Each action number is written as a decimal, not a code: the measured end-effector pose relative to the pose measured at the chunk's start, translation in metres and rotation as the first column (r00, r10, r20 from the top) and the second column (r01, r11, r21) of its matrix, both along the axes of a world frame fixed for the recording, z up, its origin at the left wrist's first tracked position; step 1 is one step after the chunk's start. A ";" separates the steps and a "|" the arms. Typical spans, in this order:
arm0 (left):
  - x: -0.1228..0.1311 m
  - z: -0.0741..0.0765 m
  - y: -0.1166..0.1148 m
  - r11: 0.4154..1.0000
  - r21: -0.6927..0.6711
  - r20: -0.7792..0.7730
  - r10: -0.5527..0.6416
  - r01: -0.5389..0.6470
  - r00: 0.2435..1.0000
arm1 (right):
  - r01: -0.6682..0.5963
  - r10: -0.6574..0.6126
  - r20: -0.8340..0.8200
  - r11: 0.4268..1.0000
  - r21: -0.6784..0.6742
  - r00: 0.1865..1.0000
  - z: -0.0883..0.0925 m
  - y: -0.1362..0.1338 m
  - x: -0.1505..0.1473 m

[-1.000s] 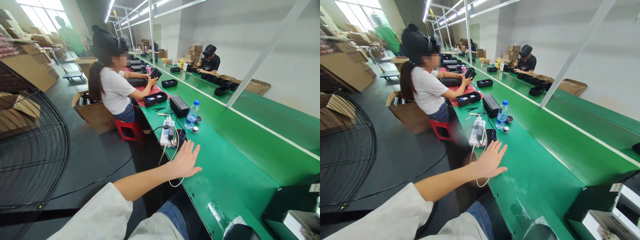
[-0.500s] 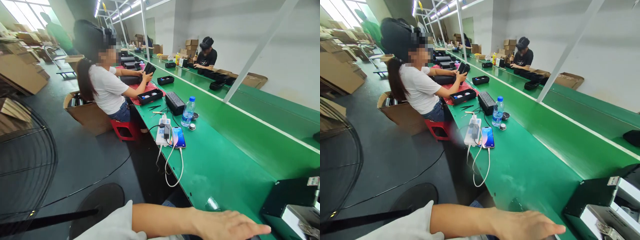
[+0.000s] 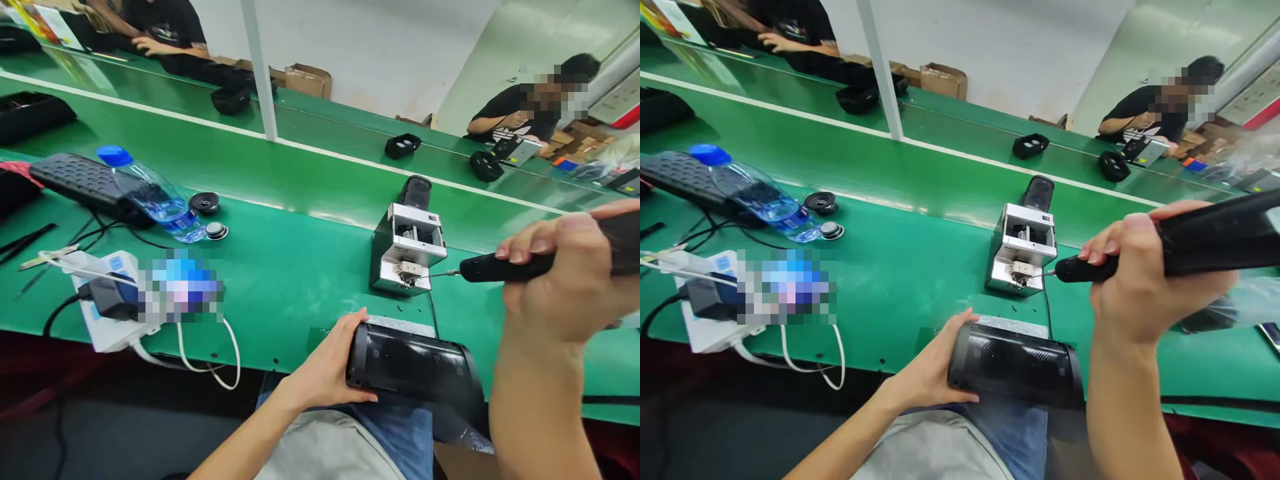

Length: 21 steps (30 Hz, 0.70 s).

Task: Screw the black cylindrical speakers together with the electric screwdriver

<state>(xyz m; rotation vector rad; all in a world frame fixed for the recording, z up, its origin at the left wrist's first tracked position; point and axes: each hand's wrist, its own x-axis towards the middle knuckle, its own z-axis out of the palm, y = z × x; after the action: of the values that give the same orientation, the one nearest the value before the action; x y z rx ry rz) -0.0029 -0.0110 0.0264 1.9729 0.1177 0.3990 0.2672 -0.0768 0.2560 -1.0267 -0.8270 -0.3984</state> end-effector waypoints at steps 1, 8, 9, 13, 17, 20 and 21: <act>0.000 0.000 -0.001 1.000 0.004 -0.003 0.002 -0.002 1.000 | -0.010 0.011 0.031 1.000 -0.013 0.999 -0.001 0.007 -0.001; 0.001 0.003 -0.002 0.999 -0.021 -0.029 0.024 -0.025 0.999 | -0.010 0.009 -0.010 0.990 -0.138 1.000 -0.007 0.024 0.000; 0.001 0.003 -0.002 0.999 -0.022 -0.032 0.024 -0.025 0.999 | -0.009 0.007 -0.019 0.990 -0.139 1.000 -0.008 0.024 0.001; 0.001 0.003 -0.002 0.999 -0.027 -0.031 0.019 -0.020 0.999 | -0.014 0.008 -0.039 0.989 -0.144 0.999 -0.009 0.024 0.003; 0.001 0.005 -0.001 0.999 -0.026 -0.027 0.021 -0.022 0.999 | -0.018 0.007 -0.065 0.984 -0.177 0.998 -0.008 0.016 -0.002; 0.001 0.005 -0.001 0.999 -0.022 -0.044 0.028 -0.029 0.999 | -0.015 -0.001 -0.089 0.984 -0.179 0.996 0.001 -0.004 -0.006; 0.000 0.005 -0.001 0.999 -0.017 -0.053 0.032 -0.033 0.998 | -0.003 -0.015 -0.105 0.985 -0.172 0.994 0.004 -0.013 -0.008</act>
<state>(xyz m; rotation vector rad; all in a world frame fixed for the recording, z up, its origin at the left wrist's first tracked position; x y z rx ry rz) -0.0026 -0.0124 0.0315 1.9670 0.1866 0.3660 0.2591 -0.0895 0.2605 -1.2002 -0.7728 -0.2782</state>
